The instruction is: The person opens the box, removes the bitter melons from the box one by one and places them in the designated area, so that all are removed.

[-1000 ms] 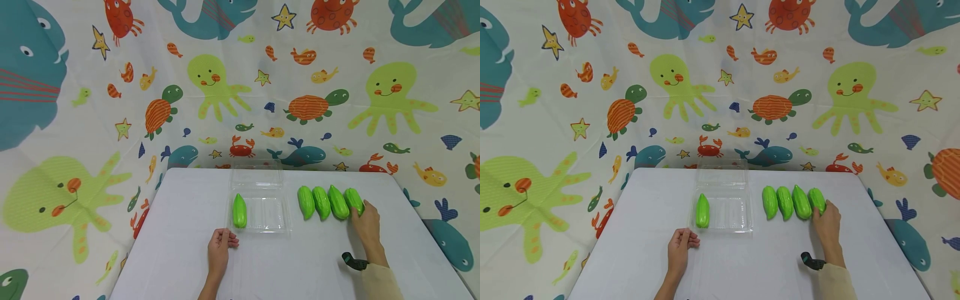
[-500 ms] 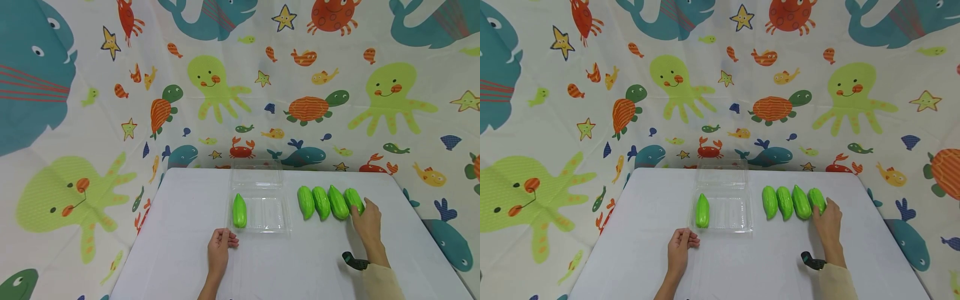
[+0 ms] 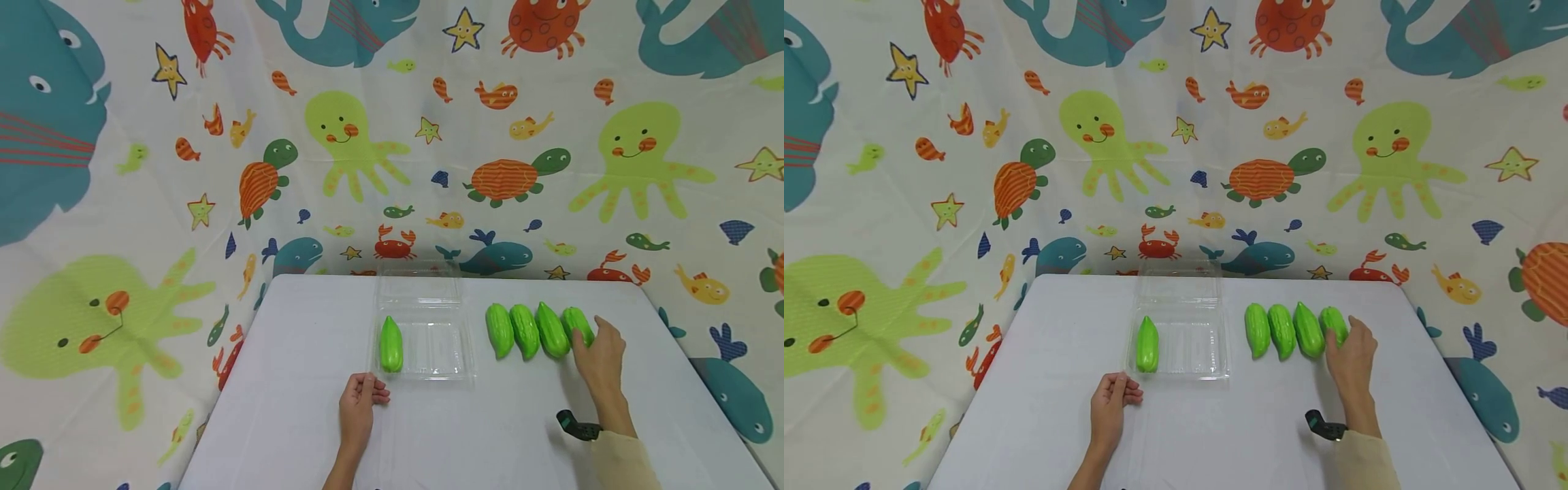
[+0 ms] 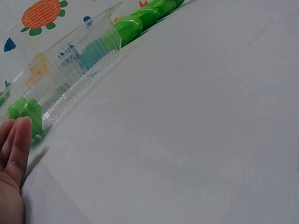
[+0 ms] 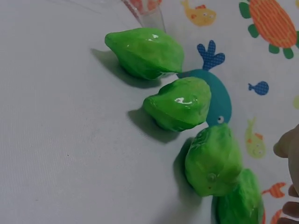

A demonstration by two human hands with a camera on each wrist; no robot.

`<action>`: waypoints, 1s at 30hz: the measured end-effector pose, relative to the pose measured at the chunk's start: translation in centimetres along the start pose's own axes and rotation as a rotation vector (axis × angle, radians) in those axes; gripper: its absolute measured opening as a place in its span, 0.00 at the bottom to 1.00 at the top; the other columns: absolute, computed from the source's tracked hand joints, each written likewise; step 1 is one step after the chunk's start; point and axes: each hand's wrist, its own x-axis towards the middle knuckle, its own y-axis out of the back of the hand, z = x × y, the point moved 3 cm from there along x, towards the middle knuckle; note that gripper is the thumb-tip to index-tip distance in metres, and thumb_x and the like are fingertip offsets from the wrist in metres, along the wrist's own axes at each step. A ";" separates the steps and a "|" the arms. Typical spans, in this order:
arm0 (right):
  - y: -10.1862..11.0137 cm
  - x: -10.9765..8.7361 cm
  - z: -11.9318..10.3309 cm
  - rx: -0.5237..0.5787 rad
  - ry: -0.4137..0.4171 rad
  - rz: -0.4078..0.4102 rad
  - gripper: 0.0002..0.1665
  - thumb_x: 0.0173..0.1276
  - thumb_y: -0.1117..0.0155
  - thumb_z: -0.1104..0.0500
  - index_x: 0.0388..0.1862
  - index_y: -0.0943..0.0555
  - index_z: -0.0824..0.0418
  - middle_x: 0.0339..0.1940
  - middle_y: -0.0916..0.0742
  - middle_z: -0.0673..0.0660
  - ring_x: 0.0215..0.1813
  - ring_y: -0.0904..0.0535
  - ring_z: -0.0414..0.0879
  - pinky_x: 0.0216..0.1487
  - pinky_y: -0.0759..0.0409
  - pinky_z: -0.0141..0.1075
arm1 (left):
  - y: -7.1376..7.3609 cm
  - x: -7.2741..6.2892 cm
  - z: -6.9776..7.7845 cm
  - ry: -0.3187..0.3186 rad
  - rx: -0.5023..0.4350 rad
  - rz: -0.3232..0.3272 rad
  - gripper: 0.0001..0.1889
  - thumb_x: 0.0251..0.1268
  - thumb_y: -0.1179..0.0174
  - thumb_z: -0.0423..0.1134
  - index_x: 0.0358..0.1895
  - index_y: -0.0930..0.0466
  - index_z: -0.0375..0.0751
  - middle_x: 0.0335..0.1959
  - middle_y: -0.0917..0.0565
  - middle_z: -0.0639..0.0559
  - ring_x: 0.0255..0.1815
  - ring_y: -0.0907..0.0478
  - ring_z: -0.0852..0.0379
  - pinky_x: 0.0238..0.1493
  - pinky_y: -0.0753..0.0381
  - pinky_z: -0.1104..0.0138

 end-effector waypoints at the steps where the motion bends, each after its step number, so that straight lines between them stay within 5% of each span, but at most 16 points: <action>1: 0.0 -0.1 -0.2 0.003 0.002 0.003 0.35 0.76 0.50 0.56 0.74 0.41 0.75 0.72 0.33 0.77 0.73 0.41 0.72 0.74 0.38 0.65 | 0.0 0.0 0.0 -0.001 -0.001 0.001 0.18 0.78 0.46 0.45 0.43 0.25 0.29 0.34 0.17 0.35 0.29 0.14 0.55 0.34 0.09 0.63; 14: 0.7 -0.8 -2.5 0.040 0.126 0.078 0.34 0.75 0.45 0.56 0.73 0.38 0.73 0.71 0.31 0.75 0.73 0.39 0.71 0.72 0.34 0.65 | -0.2 -0.3 -0.4 -0.001 0.002 0.005 0.18 0.77 0.46 0.46 0.43 0.25 0.29 0.34 0.17 0.36 0.30 0.14 0.55 0.34 0.09 0.63; 30: 0.3 -2.1 -4.3 0.077 0.165 0.105 0.33 0.73 0.43 0.57 0.71 0.36 0.73 0.70 0.29 0.74 0.69 0.36 0.69 0.67 0.30 0.64 | 0.3 -0.2 -0.7 0.000 0.001 -0.006 0.18 0.77 0.46 0.46 0.43 0.26 0.29 0.34 0.17 0.35 0.30 0.14 0.54 0.34 0.09 0.63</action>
